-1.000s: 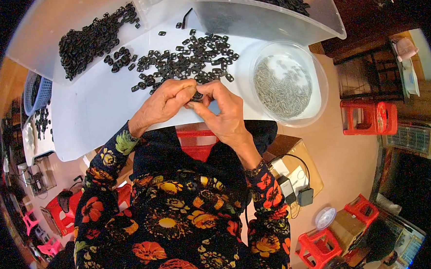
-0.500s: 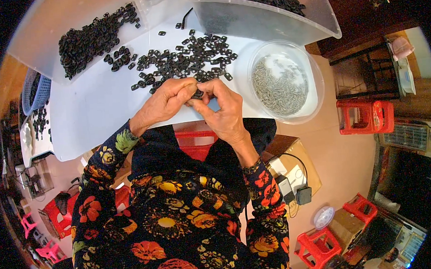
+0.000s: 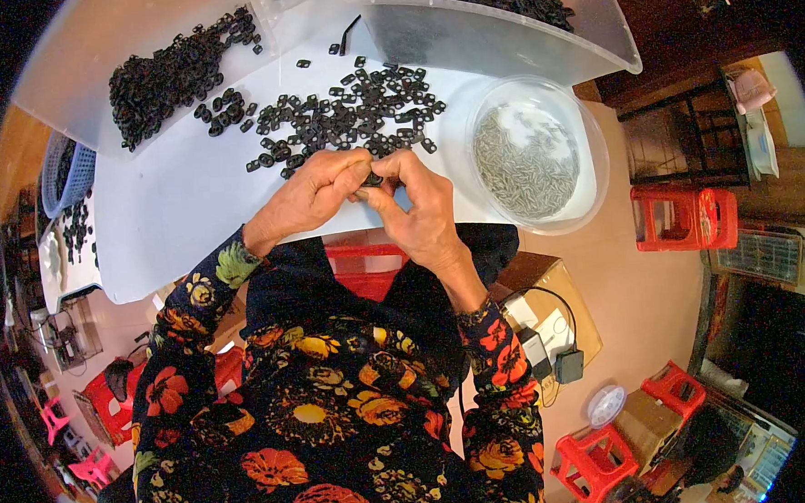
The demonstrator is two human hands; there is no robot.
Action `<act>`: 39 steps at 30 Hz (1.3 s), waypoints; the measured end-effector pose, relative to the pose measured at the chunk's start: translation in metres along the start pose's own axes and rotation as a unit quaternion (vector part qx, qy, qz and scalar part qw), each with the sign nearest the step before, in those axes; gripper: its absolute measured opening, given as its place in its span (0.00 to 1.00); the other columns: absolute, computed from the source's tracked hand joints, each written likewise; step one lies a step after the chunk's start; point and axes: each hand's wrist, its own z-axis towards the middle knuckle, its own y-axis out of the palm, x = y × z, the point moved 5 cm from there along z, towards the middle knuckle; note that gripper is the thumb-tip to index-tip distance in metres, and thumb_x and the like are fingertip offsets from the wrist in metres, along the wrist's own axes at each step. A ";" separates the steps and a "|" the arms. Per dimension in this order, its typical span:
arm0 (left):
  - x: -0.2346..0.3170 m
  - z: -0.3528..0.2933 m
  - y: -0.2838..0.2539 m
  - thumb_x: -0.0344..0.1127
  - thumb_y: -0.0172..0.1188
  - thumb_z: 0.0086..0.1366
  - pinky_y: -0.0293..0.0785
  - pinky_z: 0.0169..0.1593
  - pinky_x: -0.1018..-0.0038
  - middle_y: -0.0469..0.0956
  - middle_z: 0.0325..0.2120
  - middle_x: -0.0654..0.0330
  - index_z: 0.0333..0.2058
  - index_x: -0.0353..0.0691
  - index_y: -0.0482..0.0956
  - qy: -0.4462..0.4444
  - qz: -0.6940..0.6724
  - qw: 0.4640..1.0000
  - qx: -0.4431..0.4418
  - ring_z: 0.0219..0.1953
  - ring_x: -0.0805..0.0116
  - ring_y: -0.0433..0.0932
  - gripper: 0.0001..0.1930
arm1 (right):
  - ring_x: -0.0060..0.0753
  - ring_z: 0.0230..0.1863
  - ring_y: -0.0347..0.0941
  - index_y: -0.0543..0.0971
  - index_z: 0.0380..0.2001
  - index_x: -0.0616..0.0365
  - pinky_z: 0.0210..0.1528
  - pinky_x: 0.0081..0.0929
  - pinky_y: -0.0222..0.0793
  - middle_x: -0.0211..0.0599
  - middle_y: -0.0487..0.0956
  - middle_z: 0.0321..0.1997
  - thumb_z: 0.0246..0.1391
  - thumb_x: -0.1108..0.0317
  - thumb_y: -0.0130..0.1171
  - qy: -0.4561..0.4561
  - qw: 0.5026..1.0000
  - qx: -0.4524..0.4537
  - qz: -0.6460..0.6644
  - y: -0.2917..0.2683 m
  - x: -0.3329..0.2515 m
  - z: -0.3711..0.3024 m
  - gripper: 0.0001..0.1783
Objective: The person assembles components by picking up metal pins from a plastic bowl, inserting them into black plastic pieces, and pressing the parts together by hand.
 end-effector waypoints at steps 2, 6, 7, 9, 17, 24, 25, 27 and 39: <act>0.000 0.000 -0.002 0.35 0.43 0.66 0.64 0.27 0.67 0.65 0.17 0.52 0.26 0.31 0.64 0.003 0.004 1.000 -0.003 0.19 0.57 0.65 0.13 | 0.22 0.24 0.70 0.70 0.31 0.61 0.26 0.21 0.68 0.36 0.75 0.26 0.43 0.77 0.66 -0.001 1.000 0.001 0.011 0.001 0.002 -0.001 0.14; 0.003 0.001 -0.001 0.34 0.43 0.65 0.64 0.26 0.66 0.64 0.17 0.52 0.26 0.31 0.64 0.018 0.000 1.000 -0.006 0.19 0.57 0.64 0.12 | 0.21 0.24 0.70 0.70 0.31 0.62 0.27 0.21 0.68 0.35 0.75 0.26 0.44 0.77 0.65 -0.022 1.000 0.015 0.006 0.002 0.008 -0.003 0.13; 0.004 0.001 -0.001 0.34 0.43 0.65 0.64 0.26 0.66 0.64 0.17 0.52 0.26 0.31 0.64 0.019 0.000 1.000 -0.005 0.19 0.57 0.64 0.12 | 0.19 0.24 0.68 0.71 0.32 0.61 0.26 0.19 0.66 0.33 0.75 0.25 0.44 0.77 0.65 -0.022 0.999 0.023 0.028 0.002 0.010 -0.004 0.13; 0.005 0.001 -0.001 0.32 0.43 0.65 0.63 0.26 0.67 0.63 0.17 0.53 0.26 0.31 0.64 0.020 -0.022 0.999 0.014 0.19 0.60 0.63 0.11 | 0.17 0.23 0.66 0.72 0.33 0.61 0.25 0.18 0.65 0.30 0.74 0.25 0.44 0.77 0.66 -0.024 0.998 0.030 0.048 0.000 0.012 -0.005 0.14; 0.000 -0.001 -0.005 0.38 0.41 0.69 0.62 0.25 0.71 0.59 0.18 0.58 0.25 0.33 0.61 0.032 0.000 0.999 0.038 0.19 0.66 0.61 0.15 | 0.11 0.21 0.61 0.75 0.37 0.58 0.21 0.13 0.56 0.24 0.73 0.22 0.43 0.77 0.66 0.066 0.995 0.003 0.079 0.003 0.020 -0.006 0.15; 0.003 0.002 -0.001 0.37 0.42 0.68 0.64 0.25 0.72 0.60 0.17 0.59 0.24 0.33 0.61 0.010 0.008 1.000 0.015 0.19 0.68 0.63 0.15 | 0.13 0.24 0.65 0.75 0.35 0.61 0.23 0.14 0.61 0.27 0.73 0.23 0.44 0.79 0.64 0.026 0.998 0.034 0.051 -0.001 0.010 -0.004 0.13; 0.004 0.003 0.000 0.37 0.42 0.68 0.64 0.25 0.72 0.60 0.17 0.59 0.24 0.33 0.61 0.012 0.010 1.000 0.012 0.19 0.68 0.63 0.15 | 0.13 0.24 0.66 0.74 0.34 0.61 0.24 0.15 0.62 0.27 0.74 0.23 0.44 0.79 0.64 0.018 0.997 0.038 0.057 -0.002 0.008 -0.003 0.13; 0.004 0.001 -0.004 0.32 0.44 0.65 0.62 0.24 0.67 0.63 0.16 0.53 0.26 0.31 0.64 0.015 0.019 0.999 0.035 0.18 0.62 0.62 0.11 | 0.14 0.25 0.66 0.74 0.34 0.61 0.26 0.15 0.63 0.28 0.74 0.24 0.44 0.79 0.64 0.005 0.997 0.039 0.069 -0.001 0.005 -0.003 0.12; 0.124 0.119 -0.090 0.39 0.46 0.66 0.60 0.24 0.74 0.63 0.15 0.64 0.23 0.34 0.65 0.228 0.212 0.925 0.217 0.20 0.74 0.63 0.16 | 0.14 0.28 0.64 0.72 0.47 0.63 0.30 0.14 0.63 0.26 0.75 0.30 0.52 0.74 0.61 0.122 0.985 0.065 0.104 -0.003 0.006 -0.009 0.18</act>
